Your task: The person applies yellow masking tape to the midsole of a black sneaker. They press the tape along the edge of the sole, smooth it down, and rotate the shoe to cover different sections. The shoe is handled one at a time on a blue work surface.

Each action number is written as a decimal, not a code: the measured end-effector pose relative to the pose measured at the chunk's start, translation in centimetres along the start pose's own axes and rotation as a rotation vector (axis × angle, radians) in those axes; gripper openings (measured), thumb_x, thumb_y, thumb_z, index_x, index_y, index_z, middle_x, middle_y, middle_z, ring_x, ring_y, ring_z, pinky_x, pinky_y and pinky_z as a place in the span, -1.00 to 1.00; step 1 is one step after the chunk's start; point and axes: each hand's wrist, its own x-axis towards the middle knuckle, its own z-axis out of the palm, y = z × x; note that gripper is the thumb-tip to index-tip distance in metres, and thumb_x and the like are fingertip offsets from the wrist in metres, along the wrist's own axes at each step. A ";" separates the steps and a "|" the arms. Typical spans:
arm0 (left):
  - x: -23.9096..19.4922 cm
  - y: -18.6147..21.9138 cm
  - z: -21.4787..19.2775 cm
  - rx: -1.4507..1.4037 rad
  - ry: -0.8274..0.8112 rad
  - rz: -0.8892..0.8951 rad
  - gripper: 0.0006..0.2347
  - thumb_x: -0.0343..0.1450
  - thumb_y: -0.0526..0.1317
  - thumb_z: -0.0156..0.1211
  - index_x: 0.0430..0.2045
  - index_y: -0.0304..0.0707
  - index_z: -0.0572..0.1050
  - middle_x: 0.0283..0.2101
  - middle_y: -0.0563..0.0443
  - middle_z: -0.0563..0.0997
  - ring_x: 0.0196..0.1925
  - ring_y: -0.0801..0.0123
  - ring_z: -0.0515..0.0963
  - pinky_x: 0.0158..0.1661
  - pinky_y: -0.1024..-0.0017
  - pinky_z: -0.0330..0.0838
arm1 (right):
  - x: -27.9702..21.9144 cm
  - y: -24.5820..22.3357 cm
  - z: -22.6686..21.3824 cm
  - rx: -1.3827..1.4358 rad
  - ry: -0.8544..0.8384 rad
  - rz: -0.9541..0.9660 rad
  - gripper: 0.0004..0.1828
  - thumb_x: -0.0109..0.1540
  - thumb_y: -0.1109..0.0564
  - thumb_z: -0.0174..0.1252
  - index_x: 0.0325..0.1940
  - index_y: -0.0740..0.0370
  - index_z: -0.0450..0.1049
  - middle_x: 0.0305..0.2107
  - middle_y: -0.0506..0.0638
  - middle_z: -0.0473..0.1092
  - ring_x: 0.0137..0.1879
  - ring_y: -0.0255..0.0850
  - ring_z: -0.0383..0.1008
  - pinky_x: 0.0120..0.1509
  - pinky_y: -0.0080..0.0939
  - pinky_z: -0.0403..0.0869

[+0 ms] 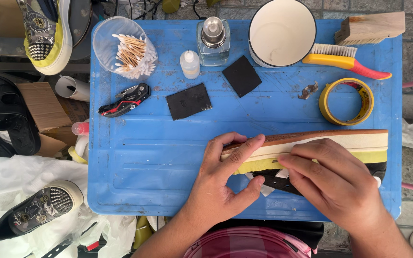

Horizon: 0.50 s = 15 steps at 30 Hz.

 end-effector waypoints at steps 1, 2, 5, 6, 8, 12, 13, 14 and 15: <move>0.0 0.0 0.0 0.004 0.004 0.004 -0.44 0.34 -0.28 0.41 0.30 -0.05 0.45 0.20 -0.13 0.43 0.25 0.15 0.49 0.23 0.27 0.50 | 0.2 0.0 0.0 0.022 -0.014 -0.007 -0.68 0.04 0.36 0.37 -0.14 0.41 0.54 -0.24 0.11 0.47 -0.15 -0.06 0.54 -0.12 -0.12 0.50; 0.0 0.0 0.0 0.007 0.005 0.010 -0.44 0.33 -0.27 0.41 0.30 -0.05 0.44 0.20 -0.13 0.43 0.25 0.15 0.49 0.23 0.27 0.50 | 0.3 -0.1 0.0 0.029 -0.019 -0.010 -0.68 0.04 0.35 0.36 -0.13 0.41 0.54 -0.23 0.10 0.47 -0.14 -0.06 0.54 -0.10 -0.12 0.50; 0.1 -0.2 -0.1 0.005 -0.001 0.013 -0.45 0.34 -0.27 0.41 0.30 -0.05 0.45 0.20 -0.13 0.42 0.25 0.16 0.49 0.24 0.27 0.50 | 0.7 -0.1 0.1 0.042 -0.024 -0.016 -0.68 0.04 0.34 0.36 -0.13 0.41 0.54 -0.23 0.10 0.47 -0.11 -0.05 0.55 -0.07 -0.12 0.51; 0.0 -0.2 -0.1 0.001 -0.003 0.009 -0.45 0.34 -0.27 0.41 0.30 -0.04 0.45 0.20 -0.13 0.42 0.25 0.17 0.49 0.24 0.27 0.49 | 0.8 -0.2 0.1 0.041 -0.024 -0.012 -0.68 0.04 0.34 0.36 -0.14 0.41 0.54 -0.22 0.10 0.47 -0.11 -0.05 0.55 -0.06 -0.12 0.51; -0.1 -0.3 -0.1 0.007 -0.005 0.013 -0.44 0.35 -0.26 0.41 0.30 -0.04 0.44 0.21 -0.12 0.41 0.26 0.17 0.48 0.25 0.27 0.48 | 0.9 -0.2 0.2 0.040 -0.026 -0.009 -0.69 0.05 0.34 0.37 -0.14 0.41 0.54 -0.22 0.10 0.47 -0.10 -0.05 0.55 -0.05 -0.12 0.51; -0.1 -0.4 0.0 0.006 -0.010 0.015 -0.44 0.35 -0.25 0.42 0.31 -0.04 0.43 0.21 -0.12 0.40 0.27 0.17 0.47 0.27 0.27 0.49 | 1.0 -0.2 0.1 0.061 -0.036 0.000 -0.70 0.05 0.33 0.37 -0.16 0.40 0.53 -0.21 0.09 0.48 -0.09 -0.07 0.57 -0.05 -0.13 0.52; -0.1 -0.4 0.0 0.008 -0.013 0.012 -0.44 0.35 -0.26 0.42 0.32 -0.03 0.43 0.21 -0.11 0.41 0.27 0.18 0.47 0.27 0.27 0.49 | 1.0 -0.1 0.0 0.071 -0.040 0.005 -0.71 0.05 0.33 0.37 -0.16 0.40 0.53 -0.20 0.09 0.49 -0.09 -0.08 0.57 -0.05 -0.14 0.52; -0.1 -0.4 0.0 0.011 -0.014 0.009 -0.44 0.35 -0.26 0.41 0.32 -0.03 0.43 0.21 -0.11 0.41 0.27 0.18 0.47 0.27 0.27 0.49 | 1.0 -0.1 0.0 0.071 -0.041 0.001 -0.71 0.05 0.32 0.37 -0.16 0.39 0.54 -0.20 0.08 0.49 -0.08 -0.08 0.57 -0.05 -0.14 0.52; -0.1 -0.4 0.0 0.013 -0.016 0.006 -0.44 0.36 -0.26 0.41 0.32 -0.03 0.43 0.21 -0.10 0.41 0.28 0.18 0.48 0.27 0.27 0.49 | 1.1 0.0 0.0 0.071 -0.042 -0.003 -0.71 0.05 0.32 0.37 -0.16 0.38 0.54 -0.20 0.08 0.49 -0.08 -0.08 0.57 -0.04 -0.14 0.52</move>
